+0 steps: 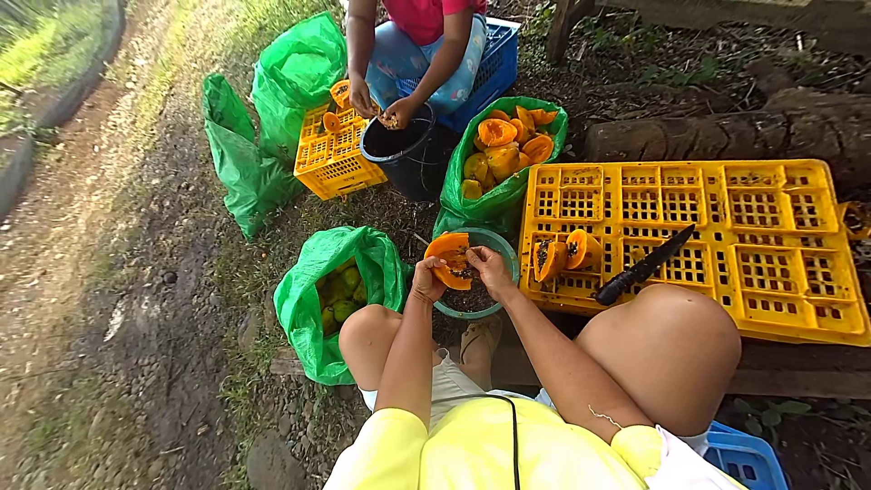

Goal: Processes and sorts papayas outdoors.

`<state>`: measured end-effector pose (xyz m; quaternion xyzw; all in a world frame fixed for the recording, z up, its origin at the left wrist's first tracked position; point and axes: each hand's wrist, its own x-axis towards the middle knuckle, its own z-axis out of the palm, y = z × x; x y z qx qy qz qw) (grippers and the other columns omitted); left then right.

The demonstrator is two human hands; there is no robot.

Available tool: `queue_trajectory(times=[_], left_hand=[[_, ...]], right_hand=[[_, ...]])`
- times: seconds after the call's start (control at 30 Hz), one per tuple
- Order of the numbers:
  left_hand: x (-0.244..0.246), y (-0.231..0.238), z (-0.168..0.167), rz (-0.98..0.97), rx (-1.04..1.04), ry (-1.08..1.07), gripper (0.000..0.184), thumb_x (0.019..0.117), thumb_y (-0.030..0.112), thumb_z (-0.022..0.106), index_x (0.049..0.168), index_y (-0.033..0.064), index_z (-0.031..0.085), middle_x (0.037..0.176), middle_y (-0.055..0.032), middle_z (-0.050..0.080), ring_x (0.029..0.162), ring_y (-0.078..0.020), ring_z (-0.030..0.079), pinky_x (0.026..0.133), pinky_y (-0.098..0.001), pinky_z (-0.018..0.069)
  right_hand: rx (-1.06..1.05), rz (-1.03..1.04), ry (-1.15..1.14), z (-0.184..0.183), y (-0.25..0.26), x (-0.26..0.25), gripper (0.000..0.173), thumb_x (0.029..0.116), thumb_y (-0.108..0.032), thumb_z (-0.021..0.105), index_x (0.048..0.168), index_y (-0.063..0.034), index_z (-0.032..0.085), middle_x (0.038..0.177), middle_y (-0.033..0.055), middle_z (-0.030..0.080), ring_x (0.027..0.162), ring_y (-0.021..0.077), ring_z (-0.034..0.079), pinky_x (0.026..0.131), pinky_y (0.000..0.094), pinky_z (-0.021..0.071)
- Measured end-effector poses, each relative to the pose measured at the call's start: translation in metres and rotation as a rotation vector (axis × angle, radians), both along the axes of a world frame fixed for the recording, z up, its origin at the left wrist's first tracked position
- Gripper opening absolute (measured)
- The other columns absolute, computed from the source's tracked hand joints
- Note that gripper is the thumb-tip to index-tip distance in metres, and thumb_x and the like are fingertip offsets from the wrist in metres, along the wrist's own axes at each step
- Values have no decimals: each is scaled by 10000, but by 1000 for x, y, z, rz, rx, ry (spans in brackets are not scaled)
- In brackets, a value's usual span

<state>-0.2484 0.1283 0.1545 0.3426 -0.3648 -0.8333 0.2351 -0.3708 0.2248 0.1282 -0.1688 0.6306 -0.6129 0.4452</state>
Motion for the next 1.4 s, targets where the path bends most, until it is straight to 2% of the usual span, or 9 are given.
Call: queue_trajectory(times=[0.07,0.33,0.53,0.63,0.87,1.03,1.1,1.23,1.4], left_hand=[[0,0,-1,9,5,11,232,772,133,543,989,151,622,930,-53,717,830,-183,708,720,-390,595],[2,-2,1,57,7,85,206,751,141,556,937,164,641,902,-55,731,804,-188,721,687,-386,603],[1,-1,-1,105,23,139,234,747,161,598,974,153,656,936,-63,730,838,-195,721,712,-395,607],[1,1,-3,120,46,152,215,812,175,644,1025,152,657,970,-63,730,868,-193,721,747,-391,612],[1,3,-6,173,61,228,236,713,145,621,947,152,657,934,-74,731,841,-210,724,703,-413,609],[6,-7,-11,142,187,300,366,871,385,649,1163,166,635,1096,-107,711,977,-264,710,781,-471,609],[5,-6,-10,109,198,217,317,902,338,608,1155,147,627,1077,-110,709,952,-260,710,765,-460,608],[2,-1,-9,26,84,86,277,757,116,592,1028,139,645,967,-75,727,863,-212,715,738,-406,602],[4,-5,-11,-20,7,73,363,685,72,614,1042,130,635,958,-64,728,856,-195,715,746,-398,601]], right_hand=[[23,11,53,0,-1,1,251,1062,-148,586,1228,36,625,1156,194,661,1007,241,636,904,420,526],[-7,-14,-10,3,0,2,285,1119,-159,438,1246,42,596,1108,175,650,896,188,651,827,358,555],[-52,-33,47,7,-2,6,221,1022,-94,641,1200,37,646,1131,166,670,948,189,644,863,360,541],[-36,-47,30,11,-4,6,209,1032,-120,632,1172,33,655,1065,145,671,876,162,635,815,332,543],[5,-48,-71,12,-5,1,147,1024,-23,601,1145,48,646,1059,154,667,844,167,664,784,330,582],[-25,-68,-136,15,-2,-2,175,1066,-120,562,1126,26,636,947,108,683,721,127,660,701,287,581],[-10,-19,-74,19,0,-2,239,1089,-179,528,1142,24,644,972,111,680,749,132,647,728,307,572],[72,78,111,22,3,-2,297,1091,-241,538,1140,23,665,966,151,669,765,193,624,734,382,550],[-38,135,291,19,9,-5,201,1002,-158,685,1094,20,702,1120,176,680,1006,252,655,898,449,543]])
